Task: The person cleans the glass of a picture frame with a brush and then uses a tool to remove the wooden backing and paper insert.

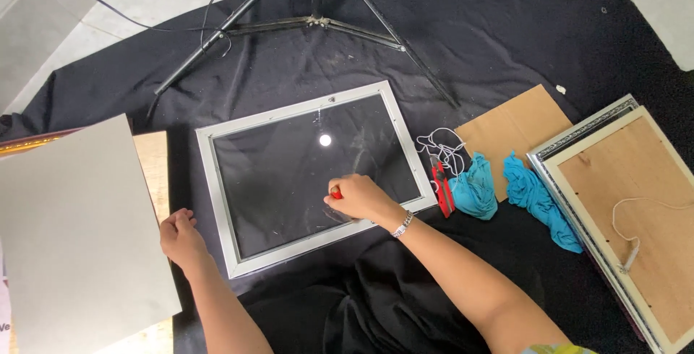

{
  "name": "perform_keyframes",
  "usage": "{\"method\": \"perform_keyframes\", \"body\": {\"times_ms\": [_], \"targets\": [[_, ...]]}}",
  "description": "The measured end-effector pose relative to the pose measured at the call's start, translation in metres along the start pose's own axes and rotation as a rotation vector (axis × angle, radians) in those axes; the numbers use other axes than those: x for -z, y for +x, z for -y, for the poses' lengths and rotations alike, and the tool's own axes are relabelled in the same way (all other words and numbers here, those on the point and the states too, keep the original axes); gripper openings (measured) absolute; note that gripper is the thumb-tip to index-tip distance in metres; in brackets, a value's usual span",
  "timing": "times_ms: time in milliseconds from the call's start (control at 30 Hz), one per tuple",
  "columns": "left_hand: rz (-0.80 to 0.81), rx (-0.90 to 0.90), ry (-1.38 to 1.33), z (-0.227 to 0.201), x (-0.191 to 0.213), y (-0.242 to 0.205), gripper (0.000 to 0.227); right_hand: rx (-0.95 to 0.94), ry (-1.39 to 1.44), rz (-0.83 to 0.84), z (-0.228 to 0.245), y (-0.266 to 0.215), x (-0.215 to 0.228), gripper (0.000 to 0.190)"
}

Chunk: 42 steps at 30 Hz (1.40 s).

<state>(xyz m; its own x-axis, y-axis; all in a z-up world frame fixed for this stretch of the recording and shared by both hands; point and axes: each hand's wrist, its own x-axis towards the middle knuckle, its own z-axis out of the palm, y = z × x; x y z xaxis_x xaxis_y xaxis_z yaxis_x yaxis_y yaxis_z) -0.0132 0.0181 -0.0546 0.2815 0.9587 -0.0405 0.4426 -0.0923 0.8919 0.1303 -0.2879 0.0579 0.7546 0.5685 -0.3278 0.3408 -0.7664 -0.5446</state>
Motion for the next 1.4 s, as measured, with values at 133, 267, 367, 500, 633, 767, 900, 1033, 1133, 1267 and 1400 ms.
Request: {"method": "perform_keyframes", "body": {"times_ms": [133, 267, 367, 500, 633, 767, 900, 1033, 1133, 1267, 1400], "targets": [[0.004, 0.012, -0.017, -0.008, 0.001, -0.004, 0.021, -0.068, 0.252, 0.059, -0.014, -0.005, 0.036, 0.017], [0.01, 0.013, -0.066, -0.007, 0.0, -0.002, 0.02, -0.218, -0.095, -0.193, -0.076, 0.011, 0.047, 0.021], [-0.003, 0.032, -0.097, -0.02, 0.001, -0.008, 0.021, -0.315, -0.374, -0.318, -0.133, 0.02, 0.044, 0.017], [-0.002, 0.034, -0.165, -0.012, -0.002, -0.004, 0.021, -0.298, -0.499, -0.212, -0.112, 0.018, 0.013, 0.025], [-0.004, 0.108, -0.144, -0.02, 0.0, -0.004, 0.023, -0.187, -0.363, -0.099, 0.004, 0.011, -0.035, 0.028], [0.011, 0.122, -0.131, -0.016, -0.004, -0.004, 0.023, -0.017, 0.315, -0.032, 0.093, 0.009, -0.086, 0.025], [-0.006, 0.121, -0.112, -0.02, 0.004, -0.003, 0.022, 0.054, 0.65, 0.098, 0.13, 0.01, -0.122, 0.021], [-0.004, 0.088, -0.112, -0.012, 0.002, -0.001, 0.019, 0.051, 0.493, 0.133, 0.064, 0.017, -0.098, 0.022], [0.01, 0.091, -0.118, -0.017, 0.003, -0.002, 0.02, -0.172, 0.719, 0.094, -0.025, 0.027, -0.045, 0.035], [0.071, 0.078, -0.081, -0.012, 0.0, -0.003, 0.02, -0.381, 0.177, -0.172, -0.164, 0.015, 0.035, 0.031], [0.149, 0.072, 0.02, -0.026, 0.0, -0.014, 0.022, -0.434, -0.533, -0.624, -0.215, -0.021, 0.075, 0.014]]}}
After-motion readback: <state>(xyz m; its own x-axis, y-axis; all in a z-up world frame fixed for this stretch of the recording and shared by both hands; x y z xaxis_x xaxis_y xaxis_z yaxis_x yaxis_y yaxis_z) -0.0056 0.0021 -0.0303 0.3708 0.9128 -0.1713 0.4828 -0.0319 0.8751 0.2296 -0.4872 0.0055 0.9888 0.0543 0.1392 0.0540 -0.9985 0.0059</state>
